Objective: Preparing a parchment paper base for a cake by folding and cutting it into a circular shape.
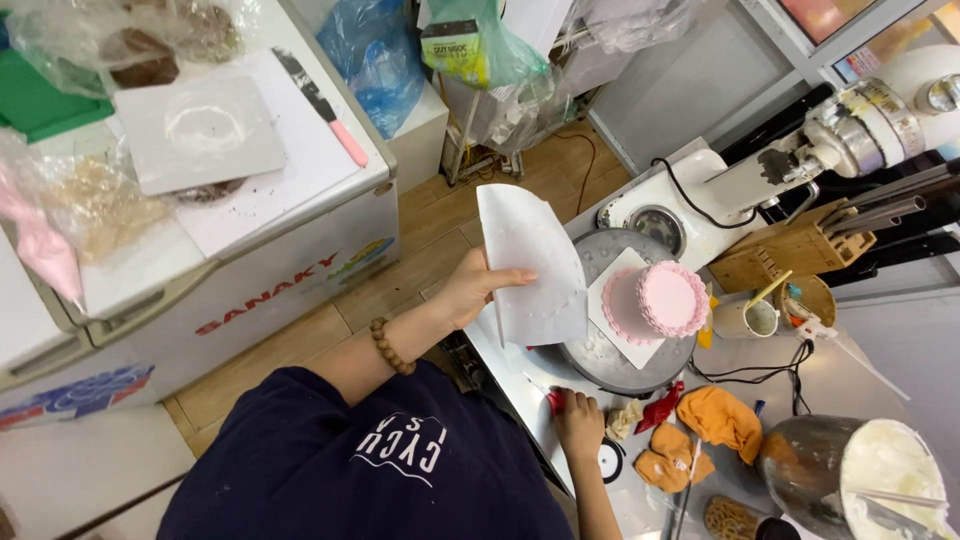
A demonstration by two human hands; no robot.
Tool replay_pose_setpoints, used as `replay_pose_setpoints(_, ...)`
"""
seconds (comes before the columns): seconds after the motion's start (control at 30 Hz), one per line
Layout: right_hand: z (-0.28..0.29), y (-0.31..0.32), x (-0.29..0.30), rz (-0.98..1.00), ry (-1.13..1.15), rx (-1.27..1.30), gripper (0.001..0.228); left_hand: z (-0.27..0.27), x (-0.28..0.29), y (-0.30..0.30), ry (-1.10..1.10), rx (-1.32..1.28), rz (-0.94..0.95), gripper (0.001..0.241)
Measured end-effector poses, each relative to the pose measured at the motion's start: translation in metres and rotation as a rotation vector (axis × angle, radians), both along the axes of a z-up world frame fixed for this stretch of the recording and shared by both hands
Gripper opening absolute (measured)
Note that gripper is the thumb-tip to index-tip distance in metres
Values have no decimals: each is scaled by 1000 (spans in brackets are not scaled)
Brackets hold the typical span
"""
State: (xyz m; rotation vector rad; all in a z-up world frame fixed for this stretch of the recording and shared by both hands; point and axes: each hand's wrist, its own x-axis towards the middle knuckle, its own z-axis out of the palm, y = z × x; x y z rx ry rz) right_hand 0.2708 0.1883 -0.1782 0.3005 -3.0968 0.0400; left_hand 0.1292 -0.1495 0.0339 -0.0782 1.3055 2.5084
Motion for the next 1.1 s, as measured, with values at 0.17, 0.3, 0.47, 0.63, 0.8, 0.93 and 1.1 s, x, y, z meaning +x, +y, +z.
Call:
replay_pose_setpoints(0.17, 17, 5, -11, 32, -154, -43, 37, 1, 14, 20, 51, 14, 53, 47)
replay_pose_setpoints(0.3, 33, 8, -13, -46, -443, -244, 36, 7, 22, 31, 99, 64, 101, 45)
replay_pose_setpoints(0.47, 83, 0, -15, 26, -643, -1043, 61, 12, 24, 39, 110, 115, 94, 46)
replay_pose_setpoints(0.63, 121, -1, -43, 169, -620, -1517, 96, 28, 28, 40, 157, 60, 3, 55)
replay_pose_setpoints(0.8, 139, -10, -60, 225, -559, -1639, 107, 28, 31, 35, 300, -138, -131, 65)
replay_pose_setpoints(0.93, 158, -19, -58, 262, -534, -1638, 108, 26, 36, 29, 318, -227, -137, 67)
replay_pose_setpoints(1.1, 132, -18, -56, 245, -583, -1603, 100, 27, 36, 19, 326, -150, -159, 70)
